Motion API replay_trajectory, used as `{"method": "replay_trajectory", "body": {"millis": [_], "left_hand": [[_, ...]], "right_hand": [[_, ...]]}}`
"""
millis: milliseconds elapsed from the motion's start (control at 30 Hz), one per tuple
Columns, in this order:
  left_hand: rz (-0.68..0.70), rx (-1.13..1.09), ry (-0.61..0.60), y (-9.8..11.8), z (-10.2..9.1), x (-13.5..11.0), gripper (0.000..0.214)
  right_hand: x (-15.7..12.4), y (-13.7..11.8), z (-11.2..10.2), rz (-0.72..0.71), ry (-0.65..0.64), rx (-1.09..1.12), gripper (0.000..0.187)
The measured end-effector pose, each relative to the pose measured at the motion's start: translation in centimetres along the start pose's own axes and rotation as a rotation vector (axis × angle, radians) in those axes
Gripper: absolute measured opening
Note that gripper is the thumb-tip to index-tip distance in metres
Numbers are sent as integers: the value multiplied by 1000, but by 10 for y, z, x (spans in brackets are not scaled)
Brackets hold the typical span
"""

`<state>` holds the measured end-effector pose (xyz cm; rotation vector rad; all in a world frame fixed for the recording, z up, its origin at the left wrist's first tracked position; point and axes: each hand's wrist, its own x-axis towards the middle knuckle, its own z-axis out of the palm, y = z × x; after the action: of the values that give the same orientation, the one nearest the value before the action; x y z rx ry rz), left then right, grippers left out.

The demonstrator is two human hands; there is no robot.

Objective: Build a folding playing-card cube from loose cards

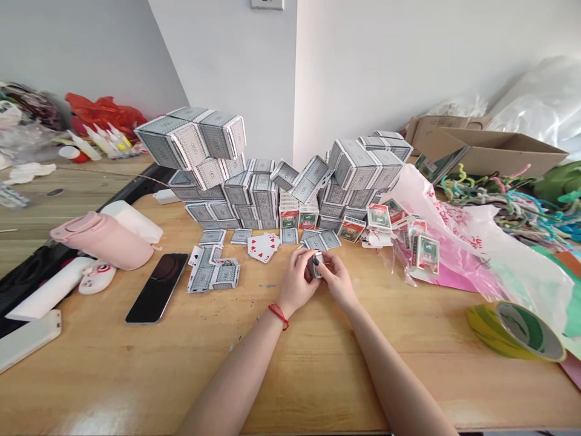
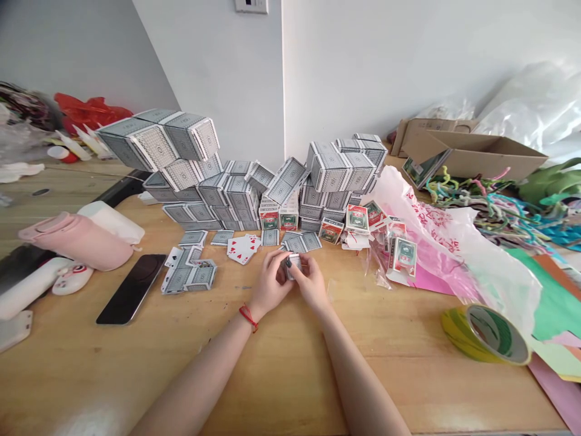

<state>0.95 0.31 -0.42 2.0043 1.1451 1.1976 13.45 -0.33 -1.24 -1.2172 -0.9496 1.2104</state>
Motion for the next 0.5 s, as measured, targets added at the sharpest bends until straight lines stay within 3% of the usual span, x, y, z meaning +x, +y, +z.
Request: {"method": "replay_trajectory", "body": {"millis": [300, 500], "left_hand": [[51, -3, -30, 2, 0, -1, 53], [53, -57, -59, 3, 0, -2, 55]], "right_hand": [[-2, 6, 7, 8, -71, 112, 41], [-2, 7, 9, -31, 14, 88, 45]]}}
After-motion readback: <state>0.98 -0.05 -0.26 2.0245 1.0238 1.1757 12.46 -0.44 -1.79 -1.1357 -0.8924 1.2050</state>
